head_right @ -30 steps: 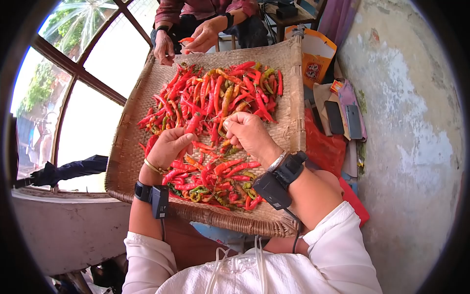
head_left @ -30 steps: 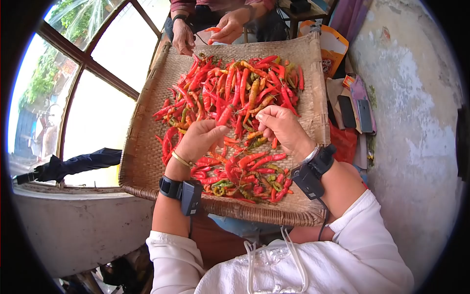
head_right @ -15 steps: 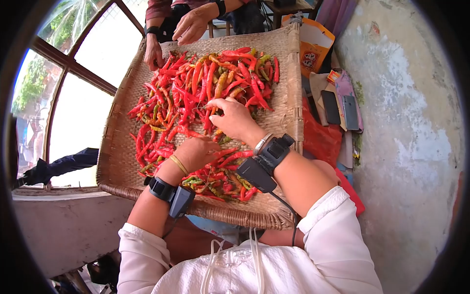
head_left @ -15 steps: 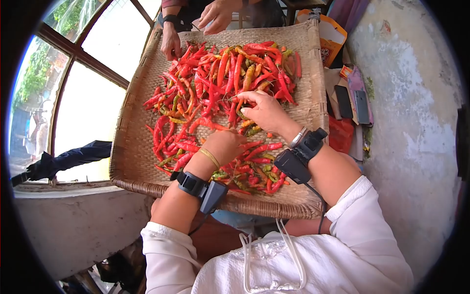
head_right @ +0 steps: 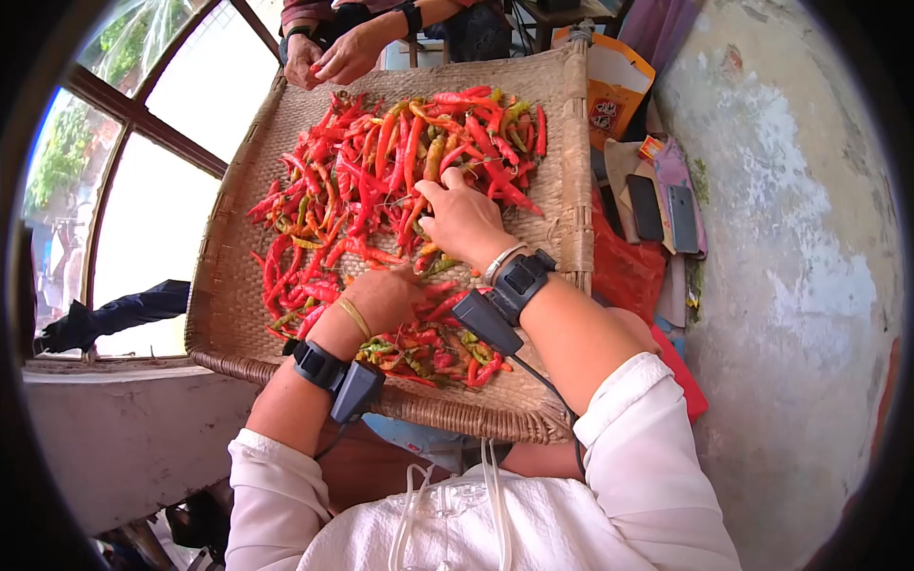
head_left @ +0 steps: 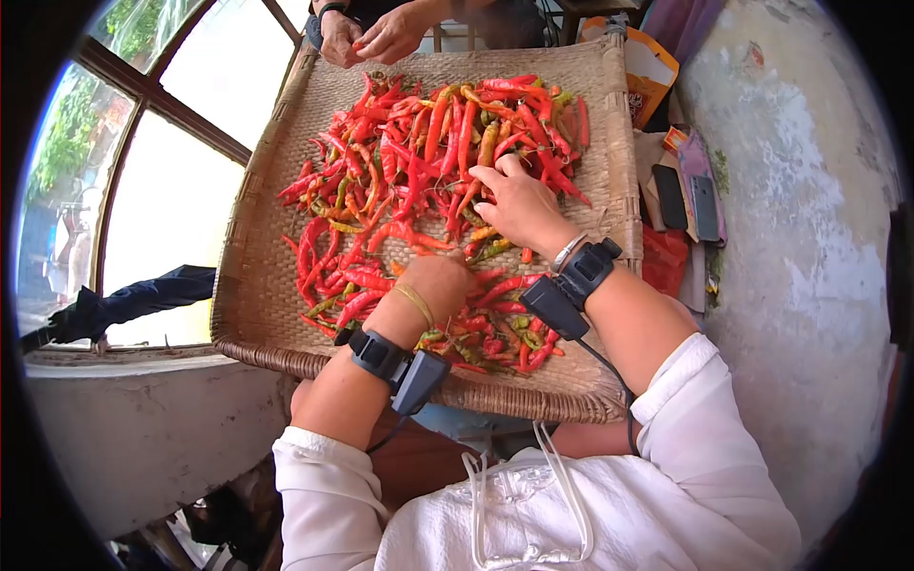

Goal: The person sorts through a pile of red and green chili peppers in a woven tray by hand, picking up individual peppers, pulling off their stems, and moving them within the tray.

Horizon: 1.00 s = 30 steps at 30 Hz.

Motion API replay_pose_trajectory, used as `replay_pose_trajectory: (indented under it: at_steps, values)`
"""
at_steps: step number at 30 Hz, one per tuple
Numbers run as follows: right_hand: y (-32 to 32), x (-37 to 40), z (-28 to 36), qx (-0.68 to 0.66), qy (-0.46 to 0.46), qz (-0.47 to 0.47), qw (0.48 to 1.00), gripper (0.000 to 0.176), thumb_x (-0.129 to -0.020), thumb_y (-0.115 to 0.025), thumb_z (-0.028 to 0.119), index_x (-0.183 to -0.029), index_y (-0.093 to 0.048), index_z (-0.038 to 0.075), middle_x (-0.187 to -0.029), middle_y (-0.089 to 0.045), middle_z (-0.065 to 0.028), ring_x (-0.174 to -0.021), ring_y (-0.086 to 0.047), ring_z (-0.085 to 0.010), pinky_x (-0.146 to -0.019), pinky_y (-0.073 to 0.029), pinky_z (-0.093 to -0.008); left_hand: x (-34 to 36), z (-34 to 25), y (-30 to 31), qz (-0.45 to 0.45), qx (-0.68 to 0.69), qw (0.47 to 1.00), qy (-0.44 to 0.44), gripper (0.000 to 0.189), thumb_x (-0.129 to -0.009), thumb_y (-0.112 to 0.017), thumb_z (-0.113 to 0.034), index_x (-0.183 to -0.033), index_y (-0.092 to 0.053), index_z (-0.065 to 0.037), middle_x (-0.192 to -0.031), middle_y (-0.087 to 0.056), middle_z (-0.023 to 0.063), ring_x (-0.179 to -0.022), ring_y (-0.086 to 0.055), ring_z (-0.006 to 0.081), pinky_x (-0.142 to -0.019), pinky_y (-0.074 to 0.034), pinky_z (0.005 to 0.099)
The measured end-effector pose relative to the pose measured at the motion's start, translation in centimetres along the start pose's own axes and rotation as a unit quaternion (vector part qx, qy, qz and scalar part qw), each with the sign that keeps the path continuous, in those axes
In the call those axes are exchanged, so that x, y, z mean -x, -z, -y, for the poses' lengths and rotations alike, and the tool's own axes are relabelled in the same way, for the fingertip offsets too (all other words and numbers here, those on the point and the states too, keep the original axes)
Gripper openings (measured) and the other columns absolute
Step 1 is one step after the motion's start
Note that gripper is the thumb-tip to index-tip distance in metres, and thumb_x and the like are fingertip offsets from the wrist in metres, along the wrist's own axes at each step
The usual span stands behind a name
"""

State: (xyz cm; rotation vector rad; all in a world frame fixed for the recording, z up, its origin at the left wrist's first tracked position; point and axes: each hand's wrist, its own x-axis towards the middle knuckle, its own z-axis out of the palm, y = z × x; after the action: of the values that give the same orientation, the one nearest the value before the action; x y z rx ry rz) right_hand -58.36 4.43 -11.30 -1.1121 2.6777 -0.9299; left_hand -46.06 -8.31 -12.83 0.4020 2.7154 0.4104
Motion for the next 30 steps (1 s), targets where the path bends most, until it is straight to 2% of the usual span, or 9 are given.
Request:
replay_pose_trajectory:
  at_steps: [5,9,11,13,16,18,24,27,30]
  values:
    - [0.6,0.1,0.0,0.108,-0.013,0.052,0.993,0.026,-0.074,-0.06,0.021,-0.097,-0.056,0.01,-0.098,-0.05,-0.0106,-0.079,-0.057,-0.0294,-0.067,-0.046,-0.0413,0.3,0.4,0.7,0.014,-0.117,0.986,0.117,0.017,-0.073,-0.056,-0.026,-0.077,-0.065,-0.012,-0.08,-0.059,0.0085,-0.073,-0.061,0.0263,-0.062,-0.049,0.0394]
    - [-0.1,-0.2,-0.3,0.001,0.022,0.04,0.999,0.026,-0.075,-0.06,0.02,-0.098,-0.056,0.008,-0.097,-0.05,-0.0119,-0.081,-0.056,-0.0306,-0.07,-0.045,-0.0411,0.0,0.8,2.1,-0.029,-0.13,0.984,0.12,0.019,-0.077,-0.052,-0.027,-0.079,-0.065,-0.013,-0.077,-0.06,0.0077,-0.07,-0.061,0.0253,-0.058,-0.049,0.0397]
    - [-0.4,0.0,-0.2,-0.051,-0.009,0.024,0.998,0.034,-0.075,-0.06,0.019,-0.107,-0.055,0.008,-0.1,-0.049,-0.0142,-0.086,-0.055,-0.03,-0.074,-0.045,-0.0387,-0.2,1.1,2.2,-0.065,-0.1,0.985,0.128,0.018,-0.078,-0.053,-0.027,-0.081,-0.064,-0.013,-0.079,-0.06,0.0084,-0.069,-0.06,0.0257,-0.058,-0.049,0.0378]
    - [-1.3,-0.3,-1.2,-0.084,-0.035,0.057,0.994,0.043,-0.075,-0.061,0.018,-0.116,-0.051,0.006,-0.105,-0.048,-0.0164,-0.091,-0.054,-0.0302,-0.078,-0.044,-0.0373,-0.1,0.8,2.6,-0.236,0.001,0.967,0.092,0.015,-0.075,-0.059,-0.022,-0.084,-0.063,-0.011,-0.081,-0.059,0.0088,-0.066,-0.059,0.0255,-0.057,-0.048,0.0355]
    - [-1.8,-0.7,-1.7,-0.086,0.021,0.045,0.995,0.045,-0.078,-0.058,0.015,-0.119,-0.046,0.001,-0.108,-0.048,-0.0141,-0.086,-0.056,-0.0247,-0.075,-0.046,-0.0337,0.0,0.2,3.8,-0.294,0.13,0.941,0.101,0.015,-0.076,-0.059,-0.019,-0.085,-0.062,-0.007,-0.089,-0.059,0.0113,-0.072,-0.06,0.0273,-0.064,-0.048,0.0355]
    - [-1.5,-0.7,-0.9,-0.366,-0.098,0.124,0.917,0.044,-0.082,-0.053,0.013,-0.122,-0.043,-0.003,-0.107,-0.049,-0.0099,-0.081,-0.057,-0.0165,-0.064,-0.047,-0.0276,-0.2,0.2,3.9,-0.313,0.171,0.928,0.104,0.016,-0.074,-0.061,-0.016,-0.087,-0.062,-0.006,-0.089,-0.059,0.0118,-0.072,-0.06,0.0274,-0.064,-0.048,0.0357]
    - [0.6,-0.3,0.9,-0.392,-0.128,0.206,0.887,0.042,-0.083,-0.052,0.013,-0.123,-0.044,0.001,-0.106,-0.052,-0.0076,-0.076,-0.058,-0.0102,-0.048,-0.044,-0.022,-1.3,2.3,1.9,-0.374,0.237,0.893,0.084,0.048,-0.073,-0.06,-0.01,-0.118,-0.044,-0.001,-0.109,-0.052,0.0203,-0.094,-0.054,0.0347,-0.079,-0.044,0.0382]
    - [-3.2,-0.1,-1.3,-0.284,-0.033,0.069,0.956,0.04,-0.081,-0.057,0.013,-0.119,-0.049,0.005,-0.113,-0.044,-0.0101,-0.091,-0.054,-0.0148,-0.06,-0.046,-0.0265,-2.7,3.7,-0.2,-0.33,0.293,0.893,0.084,0.059,-0.072,-0.062,-0.01,-0.124,-0.037,0.0,-0.112,-0.051,0.0217,-0.103,-0.051,0.0338,-0.084,-0.043,0.0369]
    - [-0.4,0.3,0.3,-0.452,-0.154,0.173,0.861,0.048,-0.083,-0.055,0.018,-0.127,-0.041,0.006,-0.103,-0.05,-0.0064,-0.081,-0.053,-0.0103,-0.054,-0.043,-0.0231,-3.3,3.6,-0.7,-0.278,0.433,0.853,0.085,0.054,-0.076,-0.06,-0.008,-0.124,-0.037,-0.002,-0.106,-0.054,0.0144,-0.088,-0.057,0.0212,-0.067,-0.048,0.0278]
